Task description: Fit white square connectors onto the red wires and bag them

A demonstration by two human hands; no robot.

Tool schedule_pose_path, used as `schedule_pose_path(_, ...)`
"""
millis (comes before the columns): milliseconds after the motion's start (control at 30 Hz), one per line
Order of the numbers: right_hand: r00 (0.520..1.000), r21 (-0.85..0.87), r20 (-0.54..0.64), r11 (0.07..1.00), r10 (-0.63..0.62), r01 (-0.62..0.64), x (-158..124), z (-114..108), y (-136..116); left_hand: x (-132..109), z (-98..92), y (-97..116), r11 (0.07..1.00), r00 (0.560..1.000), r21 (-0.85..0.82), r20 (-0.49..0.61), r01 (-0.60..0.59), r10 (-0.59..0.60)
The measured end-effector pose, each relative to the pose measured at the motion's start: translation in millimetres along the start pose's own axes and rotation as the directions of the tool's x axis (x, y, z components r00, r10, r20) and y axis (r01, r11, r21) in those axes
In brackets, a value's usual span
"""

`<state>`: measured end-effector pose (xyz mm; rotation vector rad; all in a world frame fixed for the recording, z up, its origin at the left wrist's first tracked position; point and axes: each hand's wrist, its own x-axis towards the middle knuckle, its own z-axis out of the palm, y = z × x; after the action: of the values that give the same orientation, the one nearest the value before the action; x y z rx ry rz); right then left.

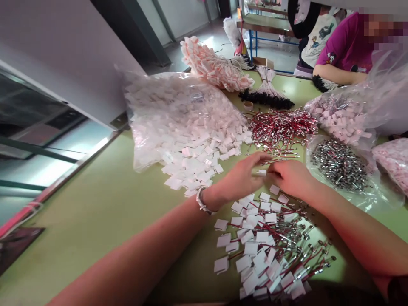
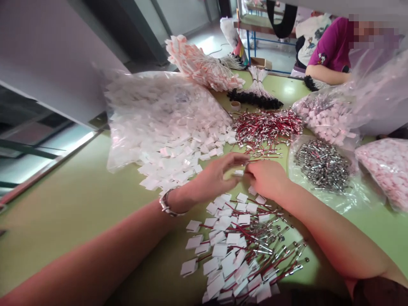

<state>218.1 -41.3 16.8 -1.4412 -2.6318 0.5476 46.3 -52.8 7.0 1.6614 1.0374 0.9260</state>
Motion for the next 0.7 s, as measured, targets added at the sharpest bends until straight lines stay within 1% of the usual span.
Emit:
schedule_pose_path(33,0.999,-0.089,-0.009,0.995,-0.046,0.045,-1.1,-0.9,-2.1,-0.5,2.0,4.0,0.998,0.998,0.025,0.037,-0.057,0.056)
schedule_pose_path(67,0.995,-0.148,-0.017,0.984,-0.099,0.095,-2.3,-1.4,-4.3,-1.4,4.3,7.3,0.995,0.994,0.048,0.074,-0.087,0.083)
schedule_pose_path(100,0.989,-0.174,-0.023,0.974,-0.148,0.142,-3.6,-2.1,-5.9,-2.5,6.6,9.5,0.993,0.992,0.075,0.102,-0.089,0.081)
schedule_pose_path(167,0.975,-0.141,-0.032,0.967,-0.219,0.212,-6.1,-6.5,-4.9,-4.5,10.3,9.9,0.99,0.994,0.132,0.103,-0.043,0.029)
schedule_pose_path(233,0.975,-0.022,-0.038,0.975,-0.221,0.22,-8.7,-17.5,5.2,-5.2,11.8,5.3,0.982,0.996,0.186,0.082,0.002,-0.017)
schedule_pose_path(267,0.983,0.031,-0.037,0.983,-0.183,0.184,-10.0,-25.4,14.0,-4.9,11.6,1.5,0.978,0.997,0.21,0.073,0.01,-0.026)
schedule_pose_path(300,0.993,0.071,-0.04,0.991,-0.109,0.112,-11.1,-34.0,25.0,-4.4,10.8,-2.7,0.973,0.998,0.231,0.063,0.013,-0.028)
schedule_pose_path(333,0.998,0.039,-0.062,0.999,0.032,-0.03,-12.1,-42.3,37.3,-3.7,9.7,-6.9,0.969,0.999,0.247,0.045,0.014,-0.026)
schedule_pose_path(367,0.978,-0.068,-0.079,0.978,0.192,-0.198,-12.8,-49.6,50.2,-3.0,8.3,-10.6,0.966,0.999,0.256,0.021,0.018,-0.025)
schedule_pose_path(400,0.932,-0.186,-0.11,0.914,0.346,-0.361,-13.1,-54.9,62.9,-2.4,6.7,-13.3,0.966,1.0,0.258,-0.004,0.027,-0.027)
schedule_pose_path(433,0.886,-0.259,-0.137,0.848,0.442,-0.463,-13.0,-57.7,74.5,-1.9,4.7,-14.6,0.967,0.999,0.251,-0.028,0.037,-0.031)
schedule_pose_path(467,0.855,-0.311,-0.151,0.797,0.496,-0.517,-12.4,-58.2,84.7,-1.4,2.3,-14.4,0.97,0.998,0.239,-0.048,0.046,-0.036)
schedule_pose_path(500,0.835,-0.349,-0.152,0.761,0.529,-0.546,-11.4,-56.6,93.1,-0.8,-0.4,-12.5,0.971,0.997,0.231,-0.061,0.054,-0.041)
schedule_pose_path(533,0.831,-0.372,-0.136,0.749,0.54,-0.548,-10.1,-53.5,99.7,-0.1,-3.5,-9.2,0.97,0.997,0.234,-0.065,0.063,-0.049)
schedule_pose_path(633,0.847,-0.42,-0.06,0.756,0.528,-0.501,-6.1,-44.1,109.8,3.7,-12.1,3.6,0.956,0.995,0.276,-0.023,0.1,-0.098)
schedule_pose_path(700,0.855,-0.439,-0.034,0.761,0.518,-0.478,-5.3,-42.5,111.0,7.5,-13.8,9.1,0.958,0.991,0.262,0.022,0.118,-0.129)
